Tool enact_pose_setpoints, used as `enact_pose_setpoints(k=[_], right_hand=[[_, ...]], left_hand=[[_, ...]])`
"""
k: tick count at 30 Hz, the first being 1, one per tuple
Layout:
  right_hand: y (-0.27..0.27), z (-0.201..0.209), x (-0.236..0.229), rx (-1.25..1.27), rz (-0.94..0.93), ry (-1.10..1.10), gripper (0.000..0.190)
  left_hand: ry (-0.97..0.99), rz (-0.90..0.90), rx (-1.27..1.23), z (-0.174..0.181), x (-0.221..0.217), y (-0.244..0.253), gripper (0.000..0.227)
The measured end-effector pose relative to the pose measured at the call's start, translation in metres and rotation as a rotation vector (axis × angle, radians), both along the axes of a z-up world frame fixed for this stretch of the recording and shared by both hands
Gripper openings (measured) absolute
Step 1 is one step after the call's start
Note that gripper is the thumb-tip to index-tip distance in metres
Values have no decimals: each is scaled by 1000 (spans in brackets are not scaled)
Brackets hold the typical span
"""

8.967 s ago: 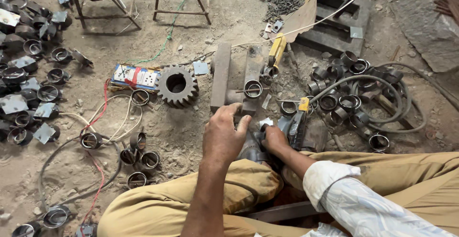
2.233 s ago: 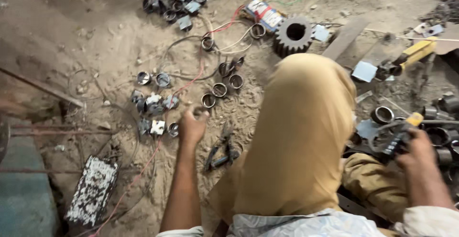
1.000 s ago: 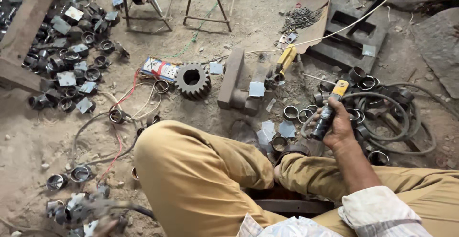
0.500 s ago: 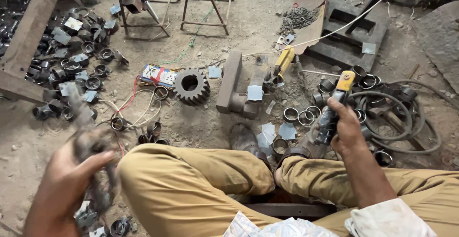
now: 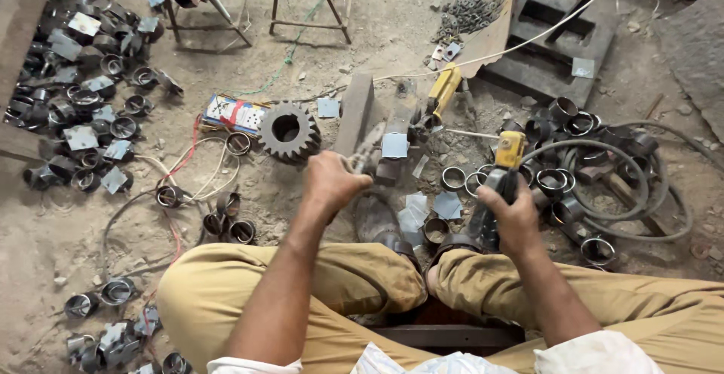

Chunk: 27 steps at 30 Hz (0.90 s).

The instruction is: The person sits on the floor and uses a welding torch to attach small metal plates to cylindrical metal rings. They pick up a ring, place a plate on it, weld the two pieces together, and then set the finished assembly aside. This process is repeated multiple times.

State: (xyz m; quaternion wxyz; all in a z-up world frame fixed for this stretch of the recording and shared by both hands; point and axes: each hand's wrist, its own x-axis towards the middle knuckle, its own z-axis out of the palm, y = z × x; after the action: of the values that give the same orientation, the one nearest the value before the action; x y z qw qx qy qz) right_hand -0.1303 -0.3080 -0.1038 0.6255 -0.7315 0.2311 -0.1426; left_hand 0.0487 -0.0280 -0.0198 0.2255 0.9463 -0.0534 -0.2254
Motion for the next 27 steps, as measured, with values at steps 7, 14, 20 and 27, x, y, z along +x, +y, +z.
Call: enact_pose_setpoints(k=[7, 14, 20, 27], right_hand=[[30, -1, 12, -329, 9, 203, 56], [45, -1, 29, -425, 36, 257, 52], [50, -6, 37, -433, 71, 219, 51], [53, -10, 41, -479, 67, 198, 55]], left_hand=[[-66, -13, -104, -21, -8, -18, 44], [-46, -85, -110, -17, -4, -20, 65], [-16, -112, -46, -22, 0, -23, 59], [-13, -137, -11, -27, 1, -23, 57]])
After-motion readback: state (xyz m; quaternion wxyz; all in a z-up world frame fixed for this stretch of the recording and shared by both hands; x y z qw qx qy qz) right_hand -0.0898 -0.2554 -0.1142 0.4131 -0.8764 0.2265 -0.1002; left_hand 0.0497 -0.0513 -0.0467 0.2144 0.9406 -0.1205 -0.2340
